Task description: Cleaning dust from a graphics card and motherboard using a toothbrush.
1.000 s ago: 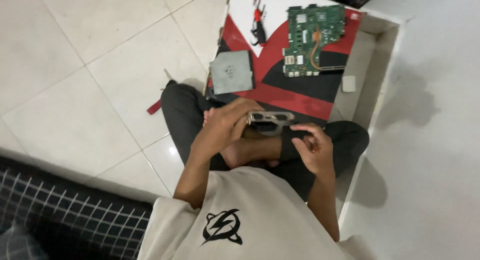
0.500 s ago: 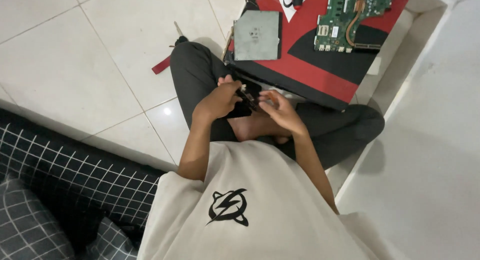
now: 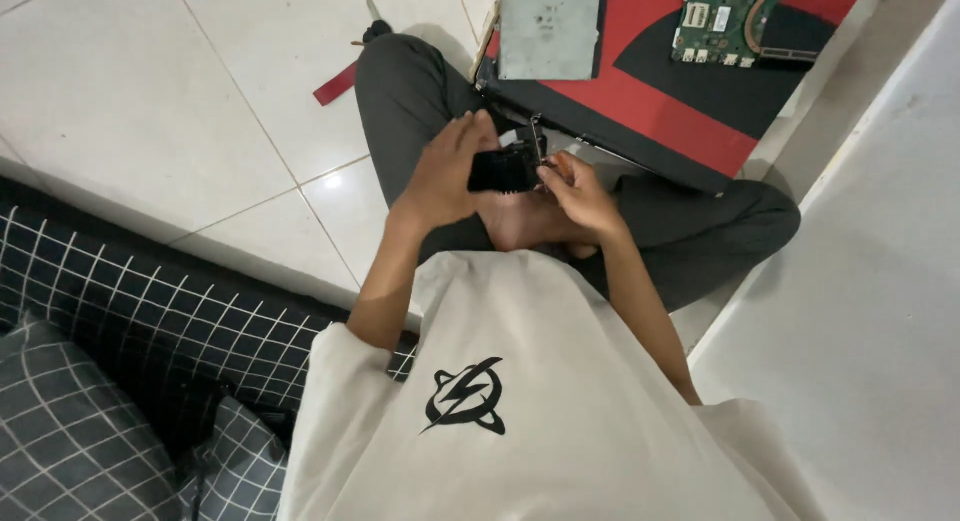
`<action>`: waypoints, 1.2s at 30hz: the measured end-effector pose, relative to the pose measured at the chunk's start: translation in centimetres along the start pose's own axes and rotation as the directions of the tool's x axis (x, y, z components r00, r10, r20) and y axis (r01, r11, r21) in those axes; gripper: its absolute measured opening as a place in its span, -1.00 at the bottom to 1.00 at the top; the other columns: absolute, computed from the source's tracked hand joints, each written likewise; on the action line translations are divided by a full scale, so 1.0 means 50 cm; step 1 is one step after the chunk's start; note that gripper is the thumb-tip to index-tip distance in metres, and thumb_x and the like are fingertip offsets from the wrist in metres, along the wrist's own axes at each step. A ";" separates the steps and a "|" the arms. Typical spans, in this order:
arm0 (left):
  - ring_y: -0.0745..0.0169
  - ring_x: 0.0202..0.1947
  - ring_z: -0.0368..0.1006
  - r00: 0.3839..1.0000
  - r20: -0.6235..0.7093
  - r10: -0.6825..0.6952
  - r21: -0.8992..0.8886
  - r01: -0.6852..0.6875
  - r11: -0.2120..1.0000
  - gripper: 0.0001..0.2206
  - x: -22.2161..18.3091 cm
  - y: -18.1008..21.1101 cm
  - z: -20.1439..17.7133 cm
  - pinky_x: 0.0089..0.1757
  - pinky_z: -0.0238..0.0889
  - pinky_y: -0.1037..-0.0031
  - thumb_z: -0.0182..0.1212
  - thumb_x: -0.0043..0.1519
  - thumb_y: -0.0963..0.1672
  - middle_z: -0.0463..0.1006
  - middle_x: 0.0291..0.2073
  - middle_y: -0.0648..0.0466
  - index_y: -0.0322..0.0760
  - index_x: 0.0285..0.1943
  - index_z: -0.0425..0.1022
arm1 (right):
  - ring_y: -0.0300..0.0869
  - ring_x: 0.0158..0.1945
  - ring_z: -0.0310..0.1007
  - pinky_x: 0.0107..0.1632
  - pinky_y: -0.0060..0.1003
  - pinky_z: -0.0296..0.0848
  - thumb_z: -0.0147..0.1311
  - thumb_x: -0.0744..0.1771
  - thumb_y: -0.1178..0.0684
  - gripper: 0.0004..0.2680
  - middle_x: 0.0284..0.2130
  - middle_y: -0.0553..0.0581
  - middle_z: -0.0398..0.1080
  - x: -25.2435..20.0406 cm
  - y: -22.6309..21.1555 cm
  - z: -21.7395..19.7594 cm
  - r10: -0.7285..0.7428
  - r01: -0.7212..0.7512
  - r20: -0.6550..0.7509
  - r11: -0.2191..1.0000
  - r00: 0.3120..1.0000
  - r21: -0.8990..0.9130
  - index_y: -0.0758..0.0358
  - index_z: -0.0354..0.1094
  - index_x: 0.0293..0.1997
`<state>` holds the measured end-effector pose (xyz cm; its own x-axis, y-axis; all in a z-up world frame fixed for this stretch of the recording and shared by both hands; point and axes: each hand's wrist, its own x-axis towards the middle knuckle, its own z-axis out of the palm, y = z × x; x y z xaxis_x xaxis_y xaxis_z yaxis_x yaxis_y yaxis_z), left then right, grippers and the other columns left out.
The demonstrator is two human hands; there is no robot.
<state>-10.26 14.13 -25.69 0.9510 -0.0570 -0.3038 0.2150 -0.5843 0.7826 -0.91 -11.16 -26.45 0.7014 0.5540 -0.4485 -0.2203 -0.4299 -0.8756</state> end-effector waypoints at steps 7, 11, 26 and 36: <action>-0.17 0.52 -0.17 0.936 -0.324 0.139 0.179 -0.084 0.980 -0.16 -0.002 0.009 0.088 0.36 -0.28 -0.11 -0.04 0.25 0.33 -0.01 0.52 -0.08 -0.15 0.57 0.11 | -0.35 -0.56 0.34 -0.59 -0.57 0.26 0.13 0.40 0.03 -0.88 -0.51 0.05 0.41 0.020 0.030 0.003 0.031 -0.024 -0.074 0.995 0.997 0.095 0.25 0.39 -0.11; -0.12 0.49 -0.10 0.927 -0.331 0.176 0.158 -0.130 0.979 -0.23 -0.006 0.014 0.079 0.37 -0.31 -0.05 0.38 0.23 0.17 0.09 0.46 -0.06 -0.12 0.53 0.16 | -0.23 -0.45 0.47 -0.50 -0.46 0.38 0.12 0.39 0.10 -0.90 -0.42 0.11 0.47 0.029 0.018 -0.001 -0.023 0.030 -0.060 0.993 0.998 0.118 0.29 0.42 -0.11; -0.24 0.22 0.23 0.901 -0.434 0.017 -0.349 -0.186 0.918 -0.41 -0.006 -0.007 0.078 0.20 0.00 0.05 -0.21 0.48 0.08 0.26 0.16 -0.22 -0.39 0.55 -0.01 | -0.24 -0.53 0.43 -0.49 -0.49 0.33 -0.05 0.45 -0.11 -0.72 -0.50 0.24 0.49 -0.036 -0.135 -0.076 -0.059 0.073 -0.071 0.976 0.996 0.204 0.32 0.46 0.03; -0.17 0.34 0.22 0.900 -0.418 -0.121 -0.544 -0.141 0.827 -0.44 -0.002 -0.008 0.044 0.32 -0.02 0.03 -0.38 0.49 0.10 0.35 0.29 -0.21 -0.29 0.51 0.17 | -0.31 -0.59 0.26 -0.46 -0.48 0.30 -0.06 0.44 -0.01 -0.80 -0.49 0.21 0.51 -0.068 -0.115 -0.072 0.016 -0.009 -0.030 0.973 0.999 0.231 0.29 0.40 0.05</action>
<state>-10.91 12.56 -27.17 0.9228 0.3584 -0.1411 0.1642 -0.0348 0.9858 0.43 -13.14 -19.25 0.7174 0.5256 -0.4573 -0.3773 -0.2587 -0.8892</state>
